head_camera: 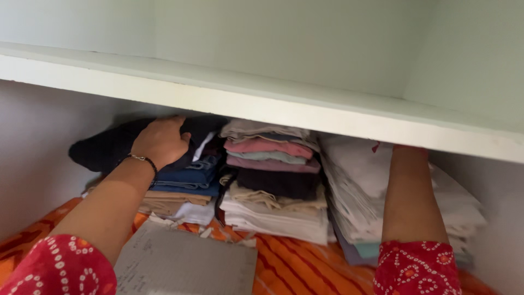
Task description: The person removes two potted artificial flowers from a white cupboard and places them on a nearby bed. They then wipe the interior shelves with a red cloth and line the bottom shelf with newspaper.
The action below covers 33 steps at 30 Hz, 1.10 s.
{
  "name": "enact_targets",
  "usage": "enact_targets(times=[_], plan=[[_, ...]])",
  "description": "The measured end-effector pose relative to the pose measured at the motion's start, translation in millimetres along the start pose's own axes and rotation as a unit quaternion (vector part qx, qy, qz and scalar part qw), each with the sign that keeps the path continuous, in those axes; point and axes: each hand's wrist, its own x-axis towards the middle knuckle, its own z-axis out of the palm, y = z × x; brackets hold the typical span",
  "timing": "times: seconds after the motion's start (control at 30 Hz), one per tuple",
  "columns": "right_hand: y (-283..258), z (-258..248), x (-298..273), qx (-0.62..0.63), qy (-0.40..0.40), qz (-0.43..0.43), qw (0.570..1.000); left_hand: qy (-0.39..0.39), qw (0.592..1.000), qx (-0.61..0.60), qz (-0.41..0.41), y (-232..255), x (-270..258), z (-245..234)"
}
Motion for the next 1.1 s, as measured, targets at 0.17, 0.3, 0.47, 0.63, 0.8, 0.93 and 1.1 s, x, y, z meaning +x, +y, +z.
enact_targets(times=[0.17,0.3,0.47,0.63,0.8,0.93,1.1], plan=[[63.0,-24.6,35.2,0.032,-0.017,0.044,0.998,0.019,0.999,0.023,-0.026,-15.9,8.1,-7.1],[123.6,-35.3,49.1,0.055,-0.025,0.073,0.995,0.010,0.997,0.037,-0.067,-38.7,1.8,-13.0],[226.3,-32.1,47.4,0.097,-0.027,0.114,0.988,0.043,0.993,0.082,-0.066,-75.6,-7.7,-24.3],[347.9,-7.0,28.6,0.150,-0.022,0.161,0.975,0.057,0.990,0.082,-0.098,-100.7,-37.7,-53.4],[479.5,32.5,-18.8,0.209,-0.005,0.215,0.954,0.028,0.979,0.090,-0.179,-124.7,-66.2,-88.4],[559.7,67.1,-63.4,0.244,0.017,0.249,0.937,0.039,0.974,0.092,-0.206,-143.5,-93.0,-114.4],[629.9,118.8,-139.3,0.276,0.057,0.303,0.910,0.090,0.976,0.053,-0.191,-150.2,-120.7,-137.9]])
